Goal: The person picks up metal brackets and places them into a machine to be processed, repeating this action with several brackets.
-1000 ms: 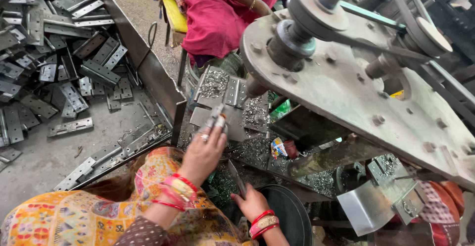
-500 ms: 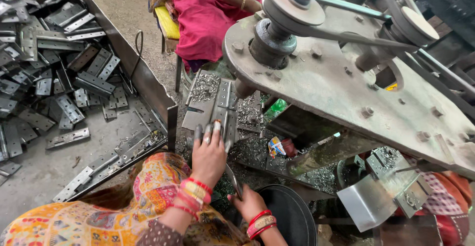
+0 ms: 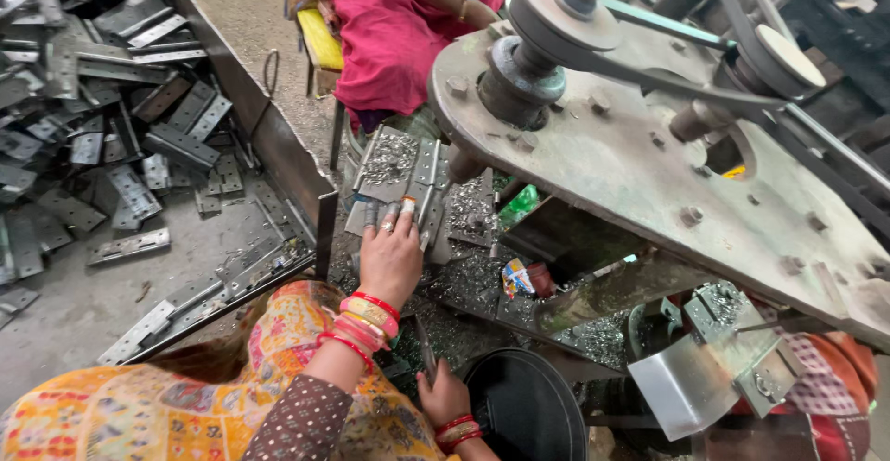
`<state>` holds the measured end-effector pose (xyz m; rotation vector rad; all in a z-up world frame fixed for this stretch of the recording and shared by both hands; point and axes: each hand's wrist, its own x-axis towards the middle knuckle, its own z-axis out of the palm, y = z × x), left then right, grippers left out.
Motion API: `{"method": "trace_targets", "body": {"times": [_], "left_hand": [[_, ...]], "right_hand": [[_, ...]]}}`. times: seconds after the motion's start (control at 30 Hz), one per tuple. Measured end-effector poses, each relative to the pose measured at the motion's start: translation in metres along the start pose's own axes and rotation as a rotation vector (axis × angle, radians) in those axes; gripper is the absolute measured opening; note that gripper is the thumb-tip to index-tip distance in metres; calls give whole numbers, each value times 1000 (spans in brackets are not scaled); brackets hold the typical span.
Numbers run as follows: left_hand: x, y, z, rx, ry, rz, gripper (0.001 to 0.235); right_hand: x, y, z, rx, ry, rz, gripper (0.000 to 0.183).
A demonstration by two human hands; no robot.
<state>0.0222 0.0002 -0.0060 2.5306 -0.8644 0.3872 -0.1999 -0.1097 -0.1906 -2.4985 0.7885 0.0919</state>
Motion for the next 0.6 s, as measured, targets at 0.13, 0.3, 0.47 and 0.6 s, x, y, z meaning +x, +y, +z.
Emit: {"method": "trace_targets", "body": {"times": [0.13, 0.3, 0.47, 0.6], "left_hand": [[-1, -3, 4, 44, 105, 36, 26], [5, -4, 13, 21, 152, 60, 24], [25, -4, 25, -3, 144, 44, 21], [21, -6, 22, -31, 153, 49, 21]], "right_hand": [[-3, 2, 1, 21, -88, 72, 43], [2, -1, -46, -117, -95, -5, 52], [0, 1, -45, 73, -90, -63, 41], [-1, 8, 1, 19, 24, -27, 36]]}}
